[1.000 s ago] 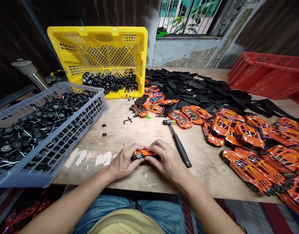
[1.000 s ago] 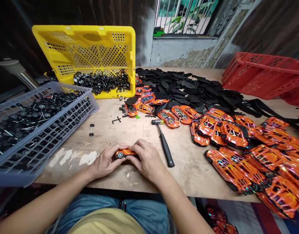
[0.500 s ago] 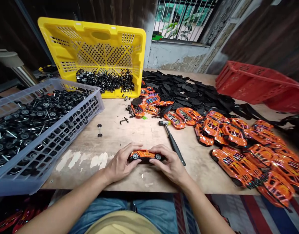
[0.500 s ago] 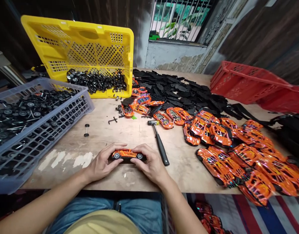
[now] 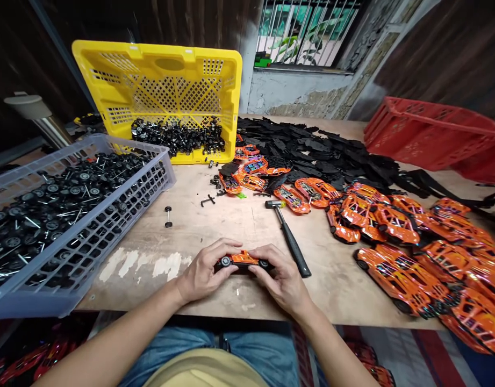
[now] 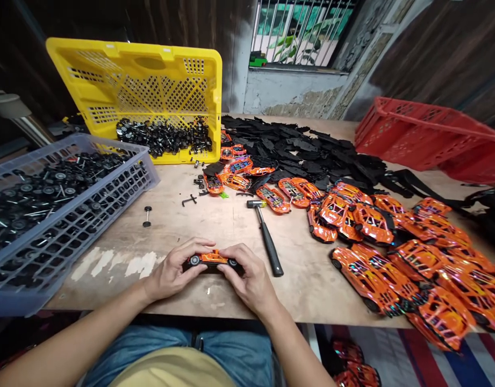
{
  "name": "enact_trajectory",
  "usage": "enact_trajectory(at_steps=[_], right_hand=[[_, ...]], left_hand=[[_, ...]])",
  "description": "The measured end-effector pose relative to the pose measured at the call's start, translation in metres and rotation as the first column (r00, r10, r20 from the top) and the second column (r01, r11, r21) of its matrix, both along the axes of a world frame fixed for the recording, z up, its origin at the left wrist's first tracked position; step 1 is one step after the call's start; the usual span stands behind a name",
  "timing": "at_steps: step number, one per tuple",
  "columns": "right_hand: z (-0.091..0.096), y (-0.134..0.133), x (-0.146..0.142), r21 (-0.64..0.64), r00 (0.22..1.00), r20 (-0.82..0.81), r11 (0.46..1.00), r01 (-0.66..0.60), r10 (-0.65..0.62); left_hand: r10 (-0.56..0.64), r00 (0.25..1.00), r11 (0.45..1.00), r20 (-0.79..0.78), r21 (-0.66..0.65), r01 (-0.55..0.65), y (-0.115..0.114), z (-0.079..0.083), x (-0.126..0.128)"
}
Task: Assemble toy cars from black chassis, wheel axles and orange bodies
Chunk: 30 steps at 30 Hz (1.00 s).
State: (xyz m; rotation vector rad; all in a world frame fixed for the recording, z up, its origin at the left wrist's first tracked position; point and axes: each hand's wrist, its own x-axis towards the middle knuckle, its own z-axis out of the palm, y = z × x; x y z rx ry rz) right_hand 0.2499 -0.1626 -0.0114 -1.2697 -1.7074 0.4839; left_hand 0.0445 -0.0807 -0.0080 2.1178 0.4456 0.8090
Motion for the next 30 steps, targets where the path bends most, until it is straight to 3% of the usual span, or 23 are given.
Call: enact_trajectory(at_steps=[8,17,25,30], right_hand=[[-0.009,-0.008,-0.004,0.039,0.996,0.094,0.999,0.006,-0.010],[0.009,-0.002,-0.010,0.125,0.973,0.229,0.991,-0.056,0.026],[0.006,-0.004,-0.011,0.082,0.964,0.266,0.996,-0.037,0.014],[0.019,-0.001,-0.018,0.043,0.899,0.437,0.999,-0.021,0.000]], left_hand=[[-0.046,0.998,0.999,0.053,0.011,0.046,-0.001,-0.003,0.002],[-0.021,1.000,1.000,0.010,0.007,0.021,-0.003,0.000,0.002],[0.002,1.000,1.000,-0.002,0.031,-0.002,-0.005,-0.001,0.001],[0.124,0.982,0.989,-0.146,-0.058,-0.133,-0.007,-0.006,-0.003]])
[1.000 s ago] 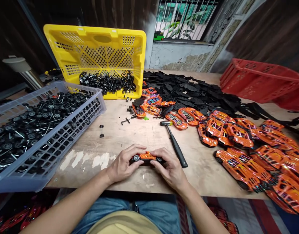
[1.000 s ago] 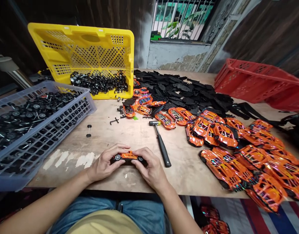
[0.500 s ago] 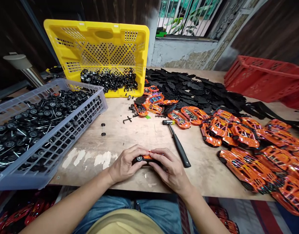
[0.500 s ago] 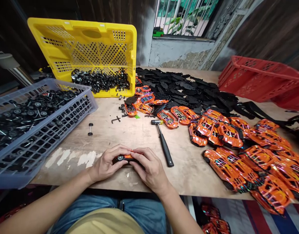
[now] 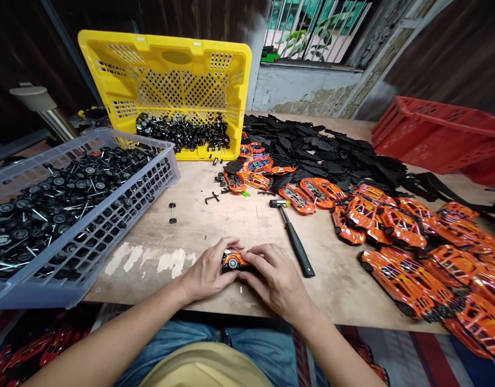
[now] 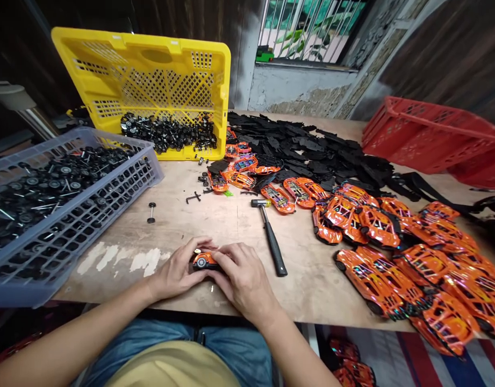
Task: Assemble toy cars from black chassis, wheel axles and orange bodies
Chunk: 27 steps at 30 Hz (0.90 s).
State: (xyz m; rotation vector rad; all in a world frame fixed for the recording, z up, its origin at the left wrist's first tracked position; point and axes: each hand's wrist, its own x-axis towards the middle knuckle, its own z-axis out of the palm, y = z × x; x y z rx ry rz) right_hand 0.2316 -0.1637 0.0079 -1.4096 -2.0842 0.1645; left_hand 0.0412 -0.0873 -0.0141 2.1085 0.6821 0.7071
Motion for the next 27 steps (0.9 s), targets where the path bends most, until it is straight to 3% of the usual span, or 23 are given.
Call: enact_trajectory(at_steps=[4,10,15,21,24,27], right_hand=[[0.010,0.006,-0.004,-0.056,0.998,-0.022,0.997,-0.056,0.055],[0.011,0.011,-0.004,-0.158,0.987,-0.158,0.986,-0.052,0.027],[0.011,0.012,-0.006,-0.130,0.979,-0.203,0.990,-0.051,0.024],[0.013,0.010,0.010,-0.249,0.958,-0.282,0.960,-0.128,0.055],[0.004,0.003,0.014,-0.185,0.940,-0.336,0.983,0.002,-0.065],[-0.010,-0.003,0.008,-0.133,0.861,-0.459,0.975,0.178,-0.220]], left_hand=[[-0.050,0.999,0.999,-0.020,-0.020,0.050,-0.001,0.002,0.000],[-0.051,0.999,0.999,0.005,-0.019,0.051,0.001,0.006,0.001],[-0.061,0.998,0.998,-0.011,-0.018,0.061,0.001,0.006,0.001],[-0.080,0.996,0.992,-0.026,-0.099,0.077,0.004,0.003,0.000],[0.018,0.995,0.974,0.099,-0.227,0.005,0.008,-0.004,0.003],[0.157,0.945,0.886,0.285,-0.464,-0.007,0.012,-0.009,0.007]])
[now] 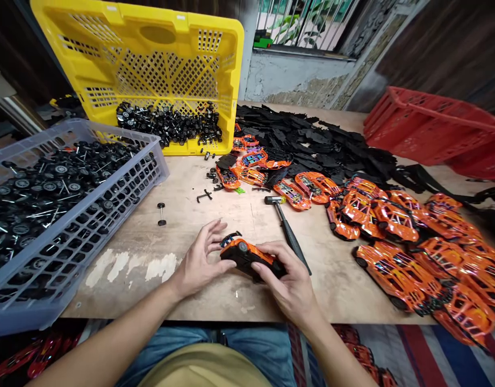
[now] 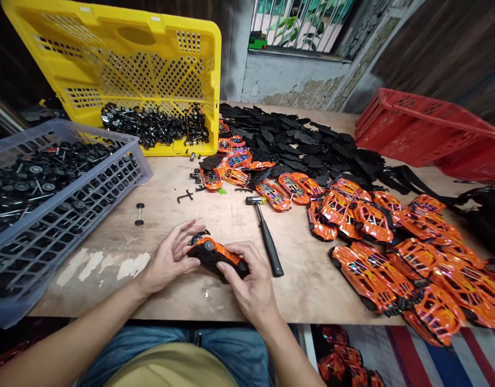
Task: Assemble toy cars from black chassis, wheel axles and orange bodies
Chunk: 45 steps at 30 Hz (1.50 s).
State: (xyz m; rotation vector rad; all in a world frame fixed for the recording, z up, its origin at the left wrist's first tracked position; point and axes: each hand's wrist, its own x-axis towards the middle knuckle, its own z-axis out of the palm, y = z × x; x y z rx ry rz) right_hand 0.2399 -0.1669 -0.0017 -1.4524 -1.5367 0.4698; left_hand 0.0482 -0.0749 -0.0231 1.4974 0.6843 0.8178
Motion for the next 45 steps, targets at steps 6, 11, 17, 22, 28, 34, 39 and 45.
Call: enact_trajectory(at_steps=[6,11,17,22,28,34,39,45], right_hand=[[0.015,0.006,-0.008,-0.012,0.994,-0.059,0.995,-0.094,0.093],[0.056,0.023,0.002,0.004,0.946,0.107,0.951,-0.308,0.306],[0.067,0.027,0.000,-0.060,0.914,0.151,0.926,-0.372,0.377],[0.068,0.025,-0.009,0.029,0.912,0.203,0.929,-0.369,0.356],[0.046,0.026,-0.023,0.088,0.943,0.165,0.948,-0.306,0.289],[0.003,0.019,-0.031,0.001,0.953,0.249,0.984,-0.177,0.171],[0.010,0.008,-0.060,-0.057,0.990,0.103,0.994,-0.090,0.095],[0.021,0.033,-0.028,-0.028,0.982,0.136,0.991,-0.128,0.131]], left_hand=[[-0.090,0.994,0.996,-0.056,-0.006,0.089,-0.004,0.037,-0.001],[-0.088,0.976,0.957,-0.199,0.254,0.138,-0.003,0.076,-0.008],[-0.022,0.934,0.887,-0.357,0.424,0.183,-0.007,0.087,-0.012],[0.036,0.938,0.844,-0.344,0.513,0.155,-0.016,0.086,-0.013],[-0.032,0.986,0.946,-0.167,0.312,0.083,-0.007,0.048,-0.033],[0.262,0.901,0.885,-0.345,0.459,-0.081,-0.006,0.019,-0.064],[0.319,0.845,0.943,-0.430,0.229,-0.240,-0.031,0.028,-0.049],[0.148,0.906,0.976,-0.396,0.207,-0.069,-0.031,0.045,-0.030]])
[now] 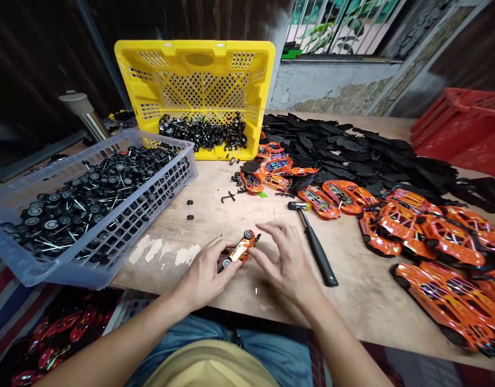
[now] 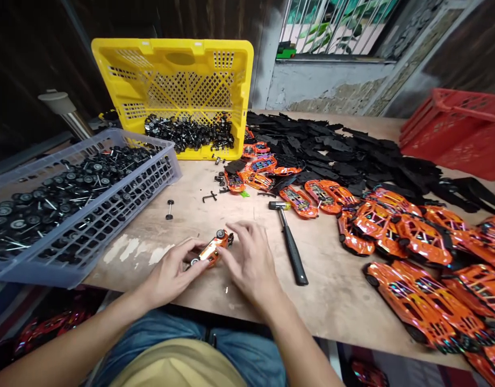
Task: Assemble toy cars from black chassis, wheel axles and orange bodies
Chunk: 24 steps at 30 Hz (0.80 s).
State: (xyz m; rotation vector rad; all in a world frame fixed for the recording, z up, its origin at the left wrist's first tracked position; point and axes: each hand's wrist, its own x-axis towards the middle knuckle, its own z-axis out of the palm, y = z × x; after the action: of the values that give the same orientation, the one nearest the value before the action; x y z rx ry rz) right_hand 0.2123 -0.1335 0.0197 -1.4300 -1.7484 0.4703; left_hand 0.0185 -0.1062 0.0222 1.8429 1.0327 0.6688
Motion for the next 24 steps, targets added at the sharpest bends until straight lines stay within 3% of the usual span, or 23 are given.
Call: enact_trajectory(at_steps=[2,4,9,16,24], right_hand=[[-0.007,0.011,0.018,-0.125,0.993,-0.089,0.988,-0.092,0.081],[-0.014,0.015,0.029,-0.254,0.955,-0.255,0.943,-0.215,0.149],[-0.014,0.004,0.023,-0.371,0.877,-0.462,0.869,-0.328,0.134],[-0.012,-0.005,0.009,-0.469,0.842,-0.538,0.842,-0.268,-0.032],[-0.015,-0.010,0.011,-0.461,0.839,-0.543,0.844,-0.273,-0.025]], left_hand=[[-0.035,0.998,0.997,-0.057,0.073,0.039,0.005,0.003,0.002],[-0.055,0.996,0.993,-0.072,0.097,0.062,0.008,0.003,0.004],[-0.065,0.996,0.997,0.066,-0.042,0.068,0.003,-0.007,0.013],[0.033,0.986,0.987,0.164,-0.161,-0.006,-0.005,-0.019,0.019],[0.037,0.988,0.974,0.152,-0.226,-0.001,-0.003,-0.018,0.016]])
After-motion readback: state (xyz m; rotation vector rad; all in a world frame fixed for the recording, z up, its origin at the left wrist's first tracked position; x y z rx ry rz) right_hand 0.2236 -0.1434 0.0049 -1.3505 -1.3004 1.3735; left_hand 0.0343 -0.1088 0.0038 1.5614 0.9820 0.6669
